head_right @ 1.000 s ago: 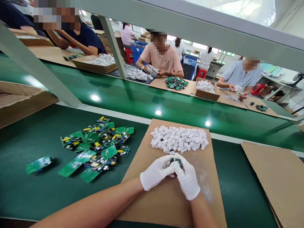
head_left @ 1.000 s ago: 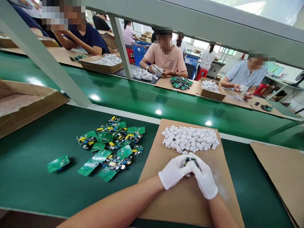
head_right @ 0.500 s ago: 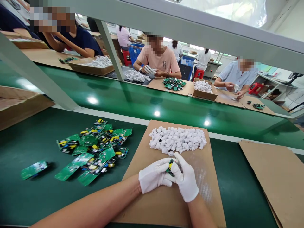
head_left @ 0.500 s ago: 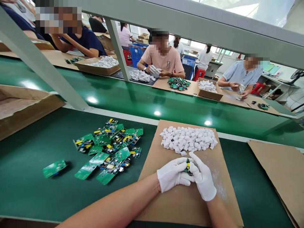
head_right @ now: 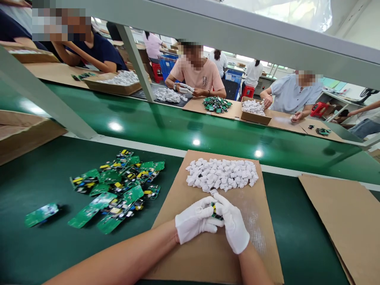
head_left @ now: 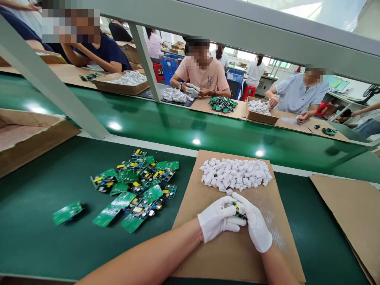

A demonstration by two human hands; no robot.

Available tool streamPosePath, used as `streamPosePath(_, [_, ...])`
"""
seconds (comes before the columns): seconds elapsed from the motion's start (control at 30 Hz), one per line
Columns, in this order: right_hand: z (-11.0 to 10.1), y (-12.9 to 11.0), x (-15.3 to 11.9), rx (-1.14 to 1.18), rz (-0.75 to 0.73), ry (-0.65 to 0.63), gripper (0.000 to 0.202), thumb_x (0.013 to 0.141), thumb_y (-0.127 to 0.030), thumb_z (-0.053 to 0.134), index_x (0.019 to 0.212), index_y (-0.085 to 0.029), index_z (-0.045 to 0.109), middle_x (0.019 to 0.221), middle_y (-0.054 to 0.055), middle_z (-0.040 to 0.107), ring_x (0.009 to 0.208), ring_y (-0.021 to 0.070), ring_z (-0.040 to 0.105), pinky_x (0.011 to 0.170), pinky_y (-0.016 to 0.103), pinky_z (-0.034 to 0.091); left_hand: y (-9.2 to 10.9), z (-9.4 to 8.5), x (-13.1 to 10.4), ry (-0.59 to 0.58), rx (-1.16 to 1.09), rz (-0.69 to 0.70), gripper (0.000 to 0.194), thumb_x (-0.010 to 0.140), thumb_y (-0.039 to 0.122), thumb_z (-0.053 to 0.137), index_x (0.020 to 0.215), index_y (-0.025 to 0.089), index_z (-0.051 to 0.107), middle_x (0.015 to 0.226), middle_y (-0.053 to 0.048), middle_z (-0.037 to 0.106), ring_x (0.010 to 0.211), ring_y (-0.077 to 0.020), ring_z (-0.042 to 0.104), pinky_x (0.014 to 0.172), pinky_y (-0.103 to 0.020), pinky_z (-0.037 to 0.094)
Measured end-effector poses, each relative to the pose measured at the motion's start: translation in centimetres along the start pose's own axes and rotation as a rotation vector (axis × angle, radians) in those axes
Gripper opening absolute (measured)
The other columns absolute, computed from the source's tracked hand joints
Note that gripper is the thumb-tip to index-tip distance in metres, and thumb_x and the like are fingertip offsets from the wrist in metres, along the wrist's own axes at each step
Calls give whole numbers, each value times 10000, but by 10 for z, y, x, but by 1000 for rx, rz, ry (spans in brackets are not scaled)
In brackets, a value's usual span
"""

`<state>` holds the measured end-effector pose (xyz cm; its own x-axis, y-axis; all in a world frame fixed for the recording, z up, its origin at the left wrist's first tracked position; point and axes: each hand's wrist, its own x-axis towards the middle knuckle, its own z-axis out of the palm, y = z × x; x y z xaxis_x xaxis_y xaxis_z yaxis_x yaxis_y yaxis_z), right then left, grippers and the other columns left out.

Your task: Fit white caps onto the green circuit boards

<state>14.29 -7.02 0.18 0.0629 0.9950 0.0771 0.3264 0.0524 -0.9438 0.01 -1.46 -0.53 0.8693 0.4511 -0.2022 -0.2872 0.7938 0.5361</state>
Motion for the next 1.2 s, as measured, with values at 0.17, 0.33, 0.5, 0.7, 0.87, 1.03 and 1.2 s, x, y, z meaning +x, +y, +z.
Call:
streamPosePath(0.17, [1, -6, 2, 98, 137, -27, 418, 862, -423, 478, 1233, -238, 531, 1264, 36, 551, 1149, 219, 510, 959, 330, 430, 1, 1, 1, 35, 31, -9, 295, 719, 295, 669, 916, 170, 488, 818, -41, 608, 675, -135, 638, 578, -220, 474])
streamPosePath(0.33, [2, -6, 1, 191, 187, 5, 451, 834, -441, 516, 1231, -228, 533, 1251, 43, 561, 1138, 226, 516, 951, 339, 437, 2, 1, 2, 83, 59, 1, 324, 691, 260, 695, 946, 181, 512, 826, -29, 600, 650, -126, 630, 573, -224, 478])
streamPosePath(0.5, [-3, -4, 0, 260, 227, 69, 513, 820, -477, 522, 1275, -246, 481, 1254, 50, 558, 1127, 252, 522, 935, 388, 443, 11, 4, 0, 82, 85, -16, 471, 659, 245, 719, 1091, 198, 536, 947, -69, 597, 725, -160, 641, 610, -247, 486])
streamPosePath(0.7, [5, -5, 3, 119, 192, 62, 428, 825, -431, 526, 1197, -223, 567, 1239, 52, 570, 1163, 248, 497, 977, 378, 413, 14, 9, 1, 71, 144, -15, 347, 681, 311, 683, 977, 148, 605, 831, -84, 647, 722, -163, 635, 654, -261, 479])
streamPosePath(0.87, [6, -5, 2, 183, 153, 2, 403, 849, -408, 494, 1208, -236, 554, 1267, 37, 546, 1188, 229, 474, 1002, 371, 386, 7, 10, 5, 213, 286, 19, 326, 666, 337, 686, 911, 138, 606, 773, -75, 649, 659, -153, 628, 549, -222, 476])
streamPosePath(1.03, [5, -1, 1, 155, 127, 49, 383, 864, -397, 475, 1211, -250, 550, 1237, 43, 573, 1148, 221, 513, 1000, 383, 387, 4, 4, 5, 169, 264, 62, 308, 692, 366, 664, 880, 135, 586, 756, -75, 642, 679, -159, 630, 574, -234, 490])
streamPosePath(1.2, [7, 1, 0, 97, 89, 54, 387, 874, -385, 451, 1217, -233, 544, 1209, 48, 594, 1111, 215, 543, 941, 347, 448, 3, 1, 4, 98, 196, 80, 356, 738, 387, 618, 987, 139, 565, 850, -95, 624, 713, -161, 628, 617, -262, 501])
